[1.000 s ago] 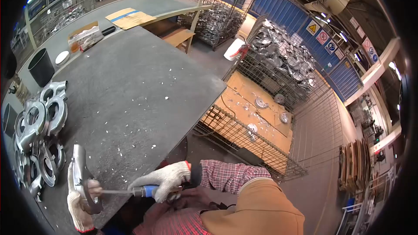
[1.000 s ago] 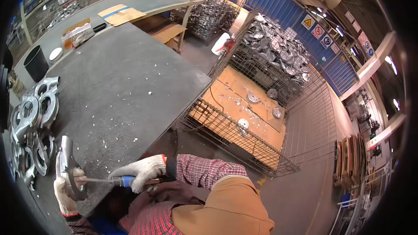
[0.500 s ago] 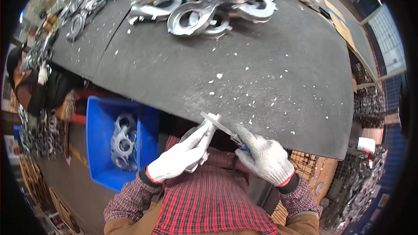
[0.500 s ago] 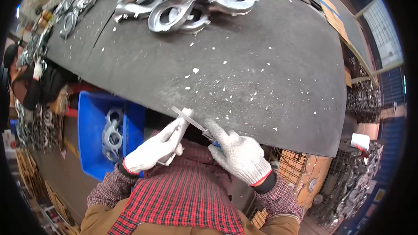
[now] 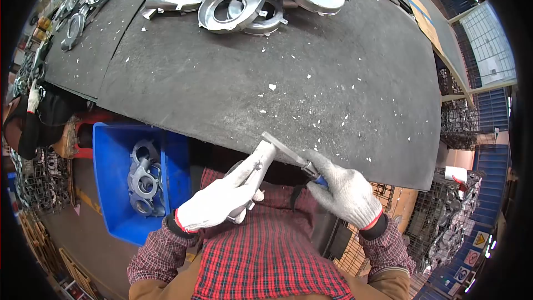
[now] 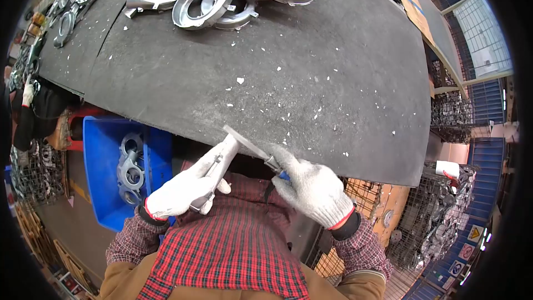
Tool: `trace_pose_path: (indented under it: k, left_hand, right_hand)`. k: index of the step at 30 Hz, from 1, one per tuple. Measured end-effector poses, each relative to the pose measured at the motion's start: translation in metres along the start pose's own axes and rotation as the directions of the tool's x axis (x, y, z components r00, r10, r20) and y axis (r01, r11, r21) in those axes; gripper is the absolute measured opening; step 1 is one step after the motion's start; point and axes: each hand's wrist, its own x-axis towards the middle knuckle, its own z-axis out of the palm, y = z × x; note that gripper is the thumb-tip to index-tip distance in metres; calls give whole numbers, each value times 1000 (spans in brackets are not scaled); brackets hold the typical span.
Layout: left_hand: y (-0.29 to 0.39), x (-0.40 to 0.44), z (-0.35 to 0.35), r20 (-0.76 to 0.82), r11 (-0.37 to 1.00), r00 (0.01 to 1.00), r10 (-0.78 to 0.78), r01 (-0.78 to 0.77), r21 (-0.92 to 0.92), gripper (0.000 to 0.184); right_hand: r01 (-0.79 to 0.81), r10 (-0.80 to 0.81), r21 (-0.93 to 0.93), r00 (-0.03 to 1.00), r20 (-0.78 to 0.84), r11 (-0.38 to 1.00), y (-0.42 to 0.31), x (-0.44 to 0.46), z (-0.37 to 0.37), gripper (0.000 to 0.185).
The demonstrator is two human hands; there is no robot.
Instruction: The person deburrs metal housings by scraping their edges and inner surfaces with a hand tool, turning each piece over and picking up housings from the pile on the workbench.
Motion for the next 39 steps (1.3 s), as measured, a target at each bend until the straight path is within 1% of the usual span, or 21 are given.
trace_pose_path:
  k: [5, 7, 9, 11, 12, 13, 14, 15, 16, 17, 18, 19, 22, 25, 27, 29, 32, 33, 35, 36, 39]
  left_hand:
    - [7, 1, 2, -10, 999, 1000, 5, -6, -53, 93]
    - [1, -6, 4, -1, 995, 998, -55, 55, -82, 93]
    - [-6, -3, 4, -54, 999, 999, 10, -12, -41, 93]
    - [-3, -2, 6, -37, 1000, 999, 3, -3, -10, 95]
    - [-5, 0, 5, -44, 1000, 999, -18, 18, -2, 98]
    - [-7, 1, 4, -50, 999, 998, -35, 35, 5, 100]
    - [-7, 2, 2, -49, 999, 998, -36, 37, 6, 100]
    - [-8, 1, 0, -26, 1000, 999, -20, 20, 12, 92]
    - [-9, 0, 0, -5, 1000, 1000, -3, 3, 16, 85]
    - [-10, 0, 0, -10, 1000, 1000, -2, 2, 12, 85]
    - [-12, 2, 1, -25, 1000, 999, 28, -28, 14, 97]
    - [-13, 2, 1, -39, 998, 998, 55, -55, 15, 110]
    - [-11, 2, 1, -18, 998, 998, 60, -60, 6, 109]
    - [-8, 2, 4, -43, 995, 998, 43, -39, 88, 107]
    - [-5, 0, 7, -57, 992, 997, 47, -40, 117, 104]
    - [-4, -1, 9, -66, 988, 996, 52, -41, 149, 100]
    - [4, -4, 19, -88, 991, 992, 92, -83, 106, 89]
    - [23, -8, 27, -95, 996, 993, 63, -57, 71, 87]
    - [32, -9, 33, -106, 998, 993, 44, -40, 38, 86]
    - [28, -7, 34, -95, 998, 993, 70, -71, 1, 86]
    - [18, 1, 26, -66, 993, 992, 110, -113, -38, 87]
  right_hand:
    - [-35, 36, 24, 999, -39, 999, 6, 5, -3, 70]
    - [3, -3, 40, 1000, 1, 999, 3, -1, -2, 70]
    - [36, -55, 111, 983, 175, 993, 1, 0, -3, 68]
    - [98, -146, 219, 966, 213, 971, 21, 2, 9, 72]
    - [69, -218, 453, 933, 285, 889, 35, 3, 20, 75]
    - [15, -306, 654, 892, 333, 756, 31, 13, 15, 78]
    - [-516, -146, 622, 688, 710, 589, 24, 17, -11, 83]
    - [-521, -147, 621, 685, 713, 586, 29, 15, -5, 83]
    - [-565, -195, 662, 669, 717, 493, 38, 13, 4, 84]
    - [-604, -245, 691, 656, 714, 399, 44, 14, 8, 85]
    - [-658, -259, 678, 627, 734, 327, 44, 15, 0, 84]
    - [-659, -261, 675, 624, 737, 331, 44, 16, 1, 84]
    - [-630, -240, 704, 665, 707, 329, 41, 16, 0, 83]
    - [-618, -196, 662, 651, 733, 423, 29, 14, -4, 82]
    - [-254, -175, 599, 807, 564, 760, 25, 9, 1, 80]
    - [-152, -133, 523, 874, 467, 839, 9, 1, -1, 77]
    - [71, -92, 156, 987, 133, 985, -11, -15, 8, 70]
    - [73, -93, 152, 987, 130, 986, -17, -18, 10, 70]
    - [62, -59, -135, 998, 28, 989, -27, -21, 14, 69]
    - [64, -68, -177, 998, -18, 982, -28, -22, 18, 68]
    - [31, -31, -34, 999, 9, 999, -31, -21, 15, 71]
